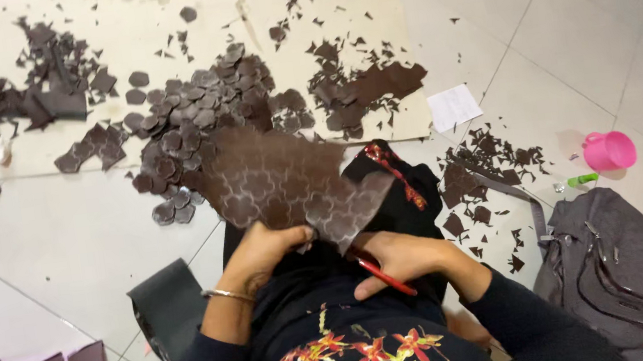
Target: The person sits on the floor and uses red-handled scissors to cut flower-shaped pieces from a brown patterned sheet. The cut shapes are placed into a growing pile on the floor while the remaining sheet is rotated and trimmed repeatedly.
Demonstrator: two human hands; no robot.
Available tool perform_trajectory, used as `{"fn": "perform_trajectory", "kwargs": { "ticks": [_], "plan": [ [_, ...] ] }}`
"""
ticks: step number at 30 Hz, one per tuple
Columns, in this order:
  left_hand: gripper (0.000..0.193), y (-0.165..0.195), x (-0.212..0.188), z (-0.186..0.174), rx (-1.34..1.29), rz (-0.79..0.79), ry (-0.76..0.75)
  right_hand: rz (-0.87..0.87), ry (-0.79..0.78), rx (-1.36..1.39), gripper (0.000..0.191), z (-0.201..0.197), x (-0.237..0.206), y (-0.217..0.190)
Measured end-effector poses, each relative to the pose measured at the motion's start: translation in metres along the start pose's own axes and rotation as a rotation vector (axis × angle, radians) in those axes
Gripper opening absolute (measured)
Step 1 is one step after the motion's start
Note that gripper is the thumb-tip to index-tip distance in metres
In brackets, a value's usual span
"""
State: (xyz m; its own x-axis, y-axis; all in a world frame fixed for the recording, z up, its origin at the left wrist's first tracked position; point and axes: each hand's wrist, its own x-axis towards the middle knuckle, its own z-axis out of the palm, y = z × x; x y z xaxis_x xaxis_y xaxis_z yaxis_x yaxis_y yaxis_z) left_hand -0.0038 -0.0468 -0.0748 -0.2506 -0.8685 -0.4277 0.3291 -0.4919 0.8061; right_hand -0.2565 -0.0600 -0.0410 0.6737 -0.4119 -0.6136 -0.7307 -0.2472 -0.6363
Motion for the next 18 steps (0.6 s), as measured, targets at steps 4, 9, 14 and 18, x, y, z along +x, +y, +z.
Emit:
{"fn": "perform_trajectory", "kwargs": {
  "ticks": [4,9,14,18],
  "plan": [
    [0.022,-0.027,0.01,-0.012,-0.067,-0.08,0.109,-0.048,-0.017,-0.11,0.084,-0.016,-0.009,-0.004],
    [0.018,-0.023,0.001,-0.024,0.002,-0.072,0.155,0.391,0.547,-0.036,0.066,-0.099,-0.062,-0.025],
    [0.016,-0.021,0.002,-0.016,-0.008,-0.018,0.09,-0.461,1.391,-0.857,0.071,-0.192,-0.141,-0.099],
    [0.015,-0.026,0.003,-0.017,0.031,-0.02,0.096,-0.431,1.354,-0.969,0.063,-0.165,-0.149,-0.091]
  ]
}}
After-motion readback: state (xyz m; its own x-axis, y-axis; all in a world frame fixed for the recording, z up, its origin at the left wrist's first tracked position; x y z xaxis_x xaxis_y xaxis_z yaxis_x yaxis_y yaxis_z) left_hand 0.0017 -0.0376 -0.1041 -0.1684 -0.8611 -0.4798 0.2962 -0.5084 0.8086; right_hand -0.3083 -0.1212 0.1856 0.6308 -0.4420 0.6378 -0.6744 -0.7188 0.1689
